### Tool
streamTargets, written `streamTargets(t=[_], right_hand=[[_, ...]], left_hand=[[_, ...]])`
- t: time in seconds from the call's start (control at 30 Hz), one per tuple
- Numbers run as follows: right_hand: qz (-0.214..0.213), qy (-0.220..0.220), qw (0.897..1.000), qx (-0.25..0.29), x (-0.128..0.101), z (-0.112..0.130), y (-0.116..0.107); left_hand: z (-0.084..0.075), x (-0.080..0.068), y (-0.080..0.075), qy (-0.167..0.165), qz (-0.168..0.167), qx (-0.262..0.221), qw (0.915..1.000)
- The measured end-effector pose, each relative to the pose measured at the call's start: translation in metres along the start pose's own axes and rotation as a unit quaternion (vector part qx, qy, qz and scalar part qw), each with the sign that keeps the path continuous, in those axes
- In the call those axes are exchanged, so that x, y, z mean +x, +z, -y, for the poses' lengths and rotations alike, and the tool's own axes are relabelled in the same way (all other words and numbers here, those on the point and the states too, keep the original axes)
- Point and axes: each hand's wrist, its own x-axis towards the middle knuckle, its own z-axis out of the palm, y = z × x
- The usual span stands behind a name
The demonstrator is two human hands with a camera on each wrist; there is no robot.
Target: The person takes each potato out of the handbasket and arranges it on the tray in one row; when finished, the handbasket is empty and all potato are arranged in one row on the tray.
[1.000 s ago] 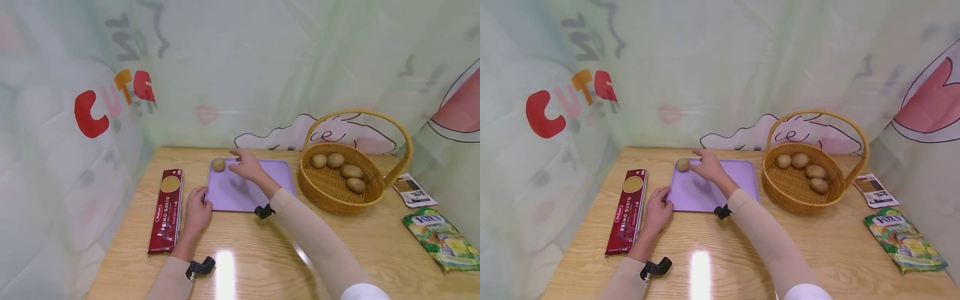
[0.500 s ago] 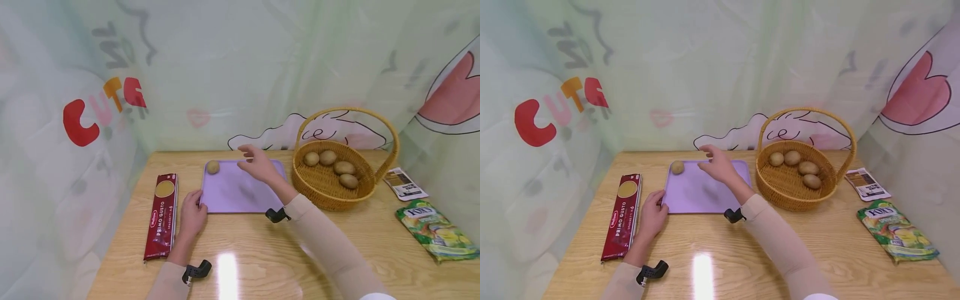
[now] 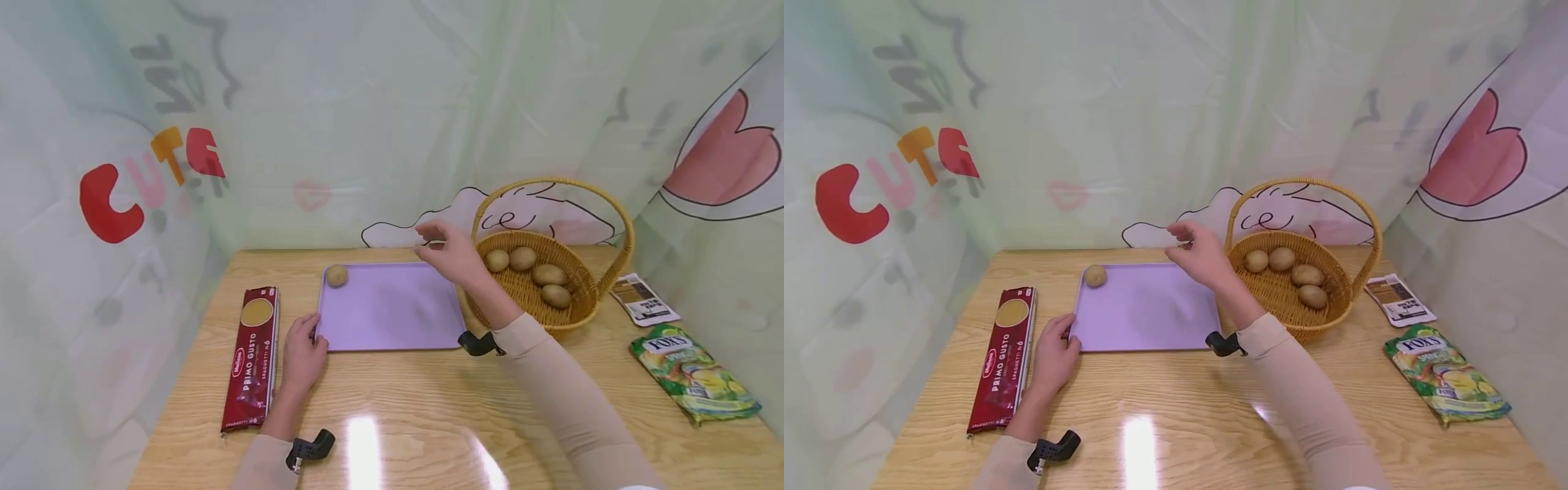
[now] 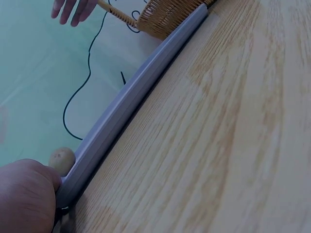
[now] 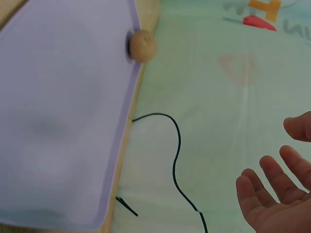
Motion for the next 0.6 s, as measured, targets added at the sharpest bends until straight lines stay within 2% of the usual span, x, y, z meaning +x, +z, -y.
streamTargets(t=[0.27,0.6], right_hand=[[-0.021,0.022,0.999,-0.024,-0.003,-0.004,-0.03],[-0.012,0.044,0.997,-0.066,-0.004,-0.012,-0.067]], left_hand=[[0.002,0.0,0.002,0.006,-0.007,0.009,0.9999],[0.001,0.0,0.001,-0.01,0.01,0.007,0.9999]])
